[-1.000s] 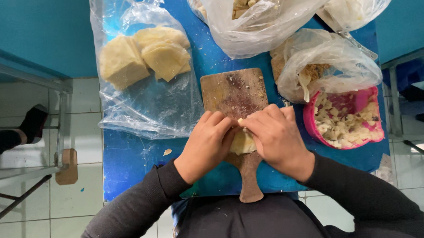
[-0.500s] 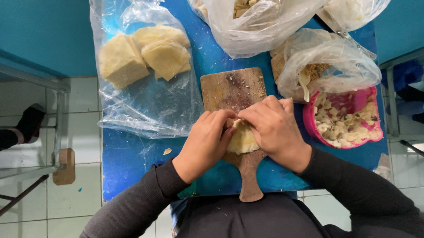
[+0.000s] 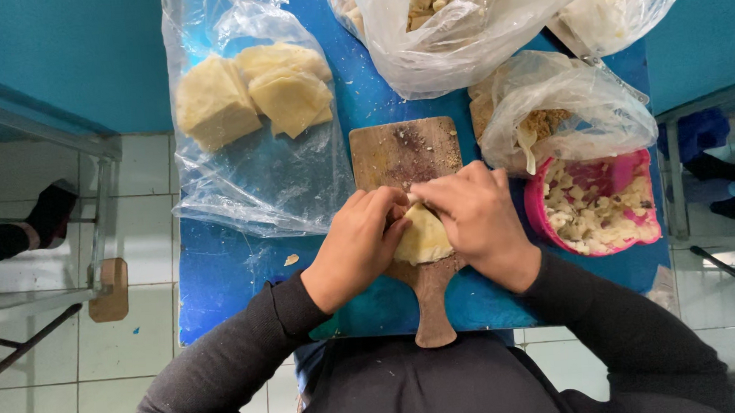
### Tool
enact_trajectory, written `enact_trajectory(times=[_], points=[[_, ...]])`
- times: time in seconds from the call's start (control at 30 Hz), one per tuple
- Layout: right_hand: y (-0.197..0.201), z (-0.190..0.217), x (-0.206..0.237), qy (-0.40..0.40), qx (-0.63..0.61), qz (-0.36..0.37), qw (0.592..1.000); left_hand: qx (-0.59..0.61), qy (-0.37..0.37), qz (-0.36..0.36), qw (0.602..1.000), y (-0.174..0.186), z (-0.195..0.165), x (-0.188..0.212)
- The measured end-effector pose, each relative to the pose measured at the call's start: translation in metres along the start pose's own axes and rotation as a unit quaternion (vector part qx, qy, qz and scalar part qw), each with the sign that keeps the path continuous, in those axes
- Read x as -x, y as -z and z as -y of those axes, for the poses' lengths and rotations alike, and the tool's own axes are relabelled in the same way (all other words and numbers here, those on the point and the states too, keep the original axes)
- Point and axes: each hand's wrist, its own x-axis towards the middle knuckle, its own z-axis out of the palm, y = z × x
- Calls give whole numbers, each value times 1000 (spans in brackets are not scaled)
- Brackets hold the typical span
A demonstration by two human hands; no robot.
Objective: The person sits at a blue table folding filled pastries. They take a triangular dough wrapper, spoon filling from a pink bowl onto it, fold the wrapper over the filling and press the edges closed, then place the finished pastry on a growing pile of folded wrappers.
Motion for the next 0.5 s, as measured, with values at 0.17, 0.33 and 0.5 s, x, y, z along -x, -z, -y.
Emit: enact_trajectory(times=[0.17,0.33,0.5], points=[[6,-10,-3,-273,-334,92,897,38,45,-27,998,-1,-3,0],[12,-18,5,-334,-568,131,740,225,64,-20,972,-3,-4,-1],[7,-19,12,-333,-596,132,718,338,90,28,937,-4,2,-1]])
